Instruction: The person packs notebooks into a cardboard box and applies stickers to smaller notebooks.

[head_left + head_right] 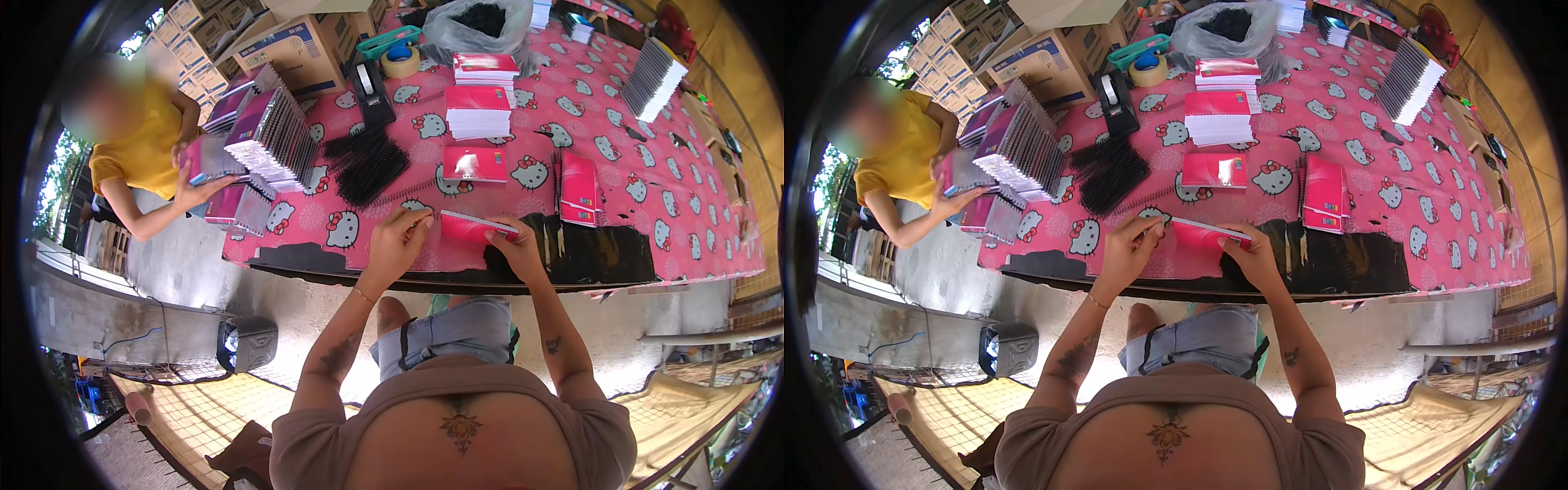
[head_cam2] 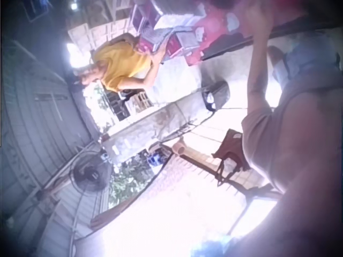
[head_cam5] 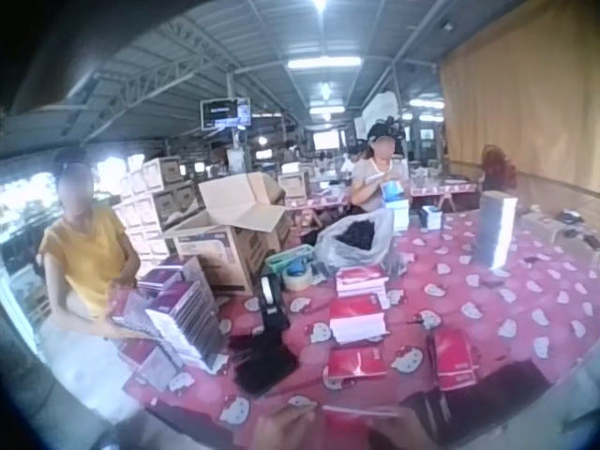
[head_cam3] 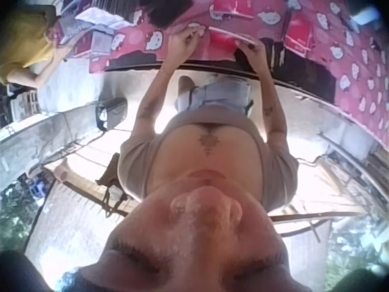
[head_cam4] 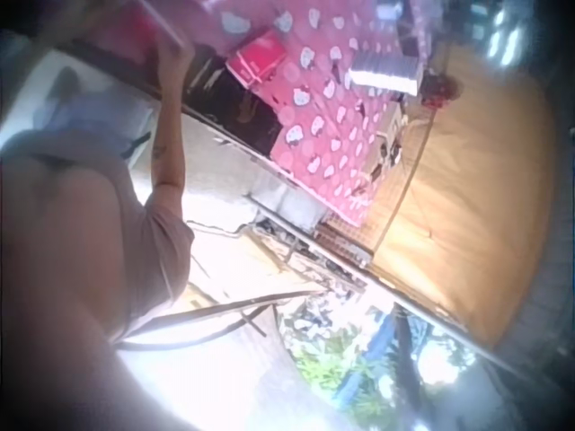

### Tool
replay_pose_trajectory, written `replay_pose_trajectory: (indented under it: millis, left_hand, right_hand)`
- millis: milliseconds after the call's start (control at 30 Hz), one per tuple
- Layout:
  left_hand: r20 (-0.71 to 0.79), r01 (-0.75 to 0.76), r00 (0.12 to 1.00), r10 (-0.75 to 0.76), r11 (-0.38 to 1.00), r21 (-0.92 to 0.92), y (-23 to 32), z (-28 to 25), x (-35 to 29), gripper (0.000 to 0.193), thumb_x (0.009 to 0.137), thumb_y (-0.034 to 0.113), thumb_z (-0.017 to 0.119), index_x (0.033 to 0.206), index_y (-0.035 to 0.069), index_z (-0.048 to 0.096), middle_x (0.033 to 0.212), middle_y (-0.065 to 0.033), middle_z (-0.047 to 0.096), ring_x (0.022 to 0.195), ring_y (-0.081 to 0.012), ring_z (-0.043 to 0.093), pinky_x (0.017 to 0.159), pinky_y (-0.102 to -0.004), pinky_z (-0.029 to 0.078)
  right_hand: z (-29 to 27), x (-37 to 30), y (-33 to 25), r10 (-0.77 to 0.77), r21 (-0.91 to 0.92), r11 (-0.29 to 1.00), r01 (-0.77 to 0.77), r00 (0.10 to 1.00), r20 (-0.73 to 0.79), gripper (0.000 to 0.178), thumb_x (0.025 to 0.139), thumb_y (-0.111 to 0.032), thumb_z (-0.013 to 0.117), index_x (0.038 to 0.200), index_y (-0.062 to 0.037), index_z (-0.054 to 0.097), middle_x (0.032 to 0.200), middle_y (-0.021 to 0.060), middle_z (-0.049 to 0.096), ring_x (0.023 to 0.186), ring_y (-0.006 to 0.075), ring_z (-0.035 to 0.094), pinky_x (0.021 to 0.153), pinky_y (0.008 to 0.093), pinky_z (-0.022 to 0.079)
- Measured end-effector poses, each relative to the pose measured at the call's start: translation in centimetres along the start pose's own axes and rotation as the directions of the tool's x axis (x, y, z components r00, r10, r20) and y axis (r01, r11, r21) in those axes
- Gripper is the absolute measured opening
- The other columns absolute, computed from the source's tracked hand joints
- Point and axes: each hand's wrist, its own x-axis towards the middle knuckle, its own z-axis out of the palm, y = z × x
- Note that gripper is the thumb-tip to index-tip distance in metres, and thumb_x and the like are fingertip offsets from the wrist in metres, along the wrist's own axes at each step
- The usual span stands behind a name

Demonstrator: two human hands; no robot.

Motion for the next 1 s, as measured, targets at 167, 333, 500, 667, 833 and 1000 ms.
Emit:
replay_pose_trajectory:
  millis: [167, 333, 500, 667, 833, 1000]
  left_hand:
    - [0.037, 0.000, 0.999, 0.002, 1.000, -0.028, -0.2, -0.1, 0.6, 0.017, 0.089, 0.012, 0.070, 0.103, 0.002, 0.071, 0.082, -0.0114, 0.066, 0.059, -0.0209, 0.062, 0.054, -0.0307, 0.048]
    - [0.093, -0.021, 0.995, 0.021, 1.000, -0.010, -0.1, -0.7, 1.1, 0.015, 0.088, 0.012, 0.071, 0.099, 0.001, 0.071, 0.082, -0.0118, 0.065, 0.062, -0.0239, 0.062, 0.057, -0.0329, 0.048]
    - [0.190, -0.106, 0.979, 0.081, 0.986, 0.127, -0.2, -1.3, 1.8, 0.016, 0.089, 0.007, 0.070, 0.104, -0.001, 0.070, 0.086, -0.0105, 0.066, 0.066, -0.0172, 0.064, 0.059, -0.0284, 0.049]
    - [0.189, -0.097, 0.979, 0.072, 0.987, 0.126, -1.3, -1.4, 1.8, 0.017, 0.088, 0.010, 0.071, 0.102, 0.001, 0.070, 0.085, -0.0115, 0.065, 0.066, -0.0200, 0.063, 0.060, -0.0318, 0.049]
    - [0.251, -0.199, 0.952, 0.175, 0.977, 0.073, 2.1, -1.8, 3.3, 0.020, 0.084, 0.014, 0.075, 0.098, 0.004, 0.064, 0.086, -0.0112, 0.062, 0.069, -0.0271, 0.063, 0.061, -0.0358, 0.049]
    - [0.479, -0.223, 0.869, 0.123, 0.962, 0.157, 0.1, -1.5, 3.2, 0.027, 0.088, 0.025, 0.072, 0.107, 0.008, 0.062, 0.100, -0.0116, 0.061, 0.081, -0.0290, 0.063, 0.068, -0.0398, 0.049]
  right_hand:
    - [0.1, -0.1, -0.3, -0.042, -0.018, 0.999, 0.042, 0.999, 0.000, 0.022, 0.091, -0.007, 0.071, 0.112, -0.0009, 0.068, 0.100, 0.0023, 0.068, 0.092, 0.0082, 0.059, 0.083, 0.0242, 0.047]
    - [-0.1, -0.2, -0.1, -0.019, 0.015, 1.000, 0.019, 1.000, 0.007, 0.022, 0.091, -0.003, 0.070, 0.113, -0.0010, 0.068, 0.101, 0.0011, 0.066, 0.094, 0.0077, 0.059, 0.080, 0.0222, 0.048]
    - [-0.3, -0.1, 0.4, 0.059, 0.035, 0.998, -0.059, 0.998, -0.009, 0.022, 0.091, -0.003, 0.069, 0.113, 0.0005, 0.067, 0.100, 0.0020, 0.067, 0.093, 0.0081, 0.059, 0.083, 0.0238, 0.048]
    - [-0.1, -0.3, -0.2, -0.012, -0.079, 0.997, 0.012, 1.000, 0.000, 0.023, 0.089, -0.002, 0.070, 0.111, 0.0013, 0.067, 0.100, 0.0039, 0.067, 0.093, 0.0101, 0.060, 0.085, 0.0249, 0.049]
    - [-0.6, -0.9, 0.2, -0.055, -0.037, 0.998, 0.055, 0.998, 0.014, 0.021, 0.090, -0.003, 0.070, 0.110, 0.0003, 0.068, 0.102, 0.0043, 0.067, 0.092, 0.0099, 0.060, 0.083, 0.0249, 0.048]
    - [-0.2, -1.4, -0.4, -0.038, -0.048, 0.998, 0.040, 0.998, 0.042, 0.019, 0.090, -0.002, 0.070, 0.109, -0.0002, 0.068, 0.100, 0.0030, 0.066, 0.090, 0.0085, 0.058, 0.082, 0.0240, 0.048]
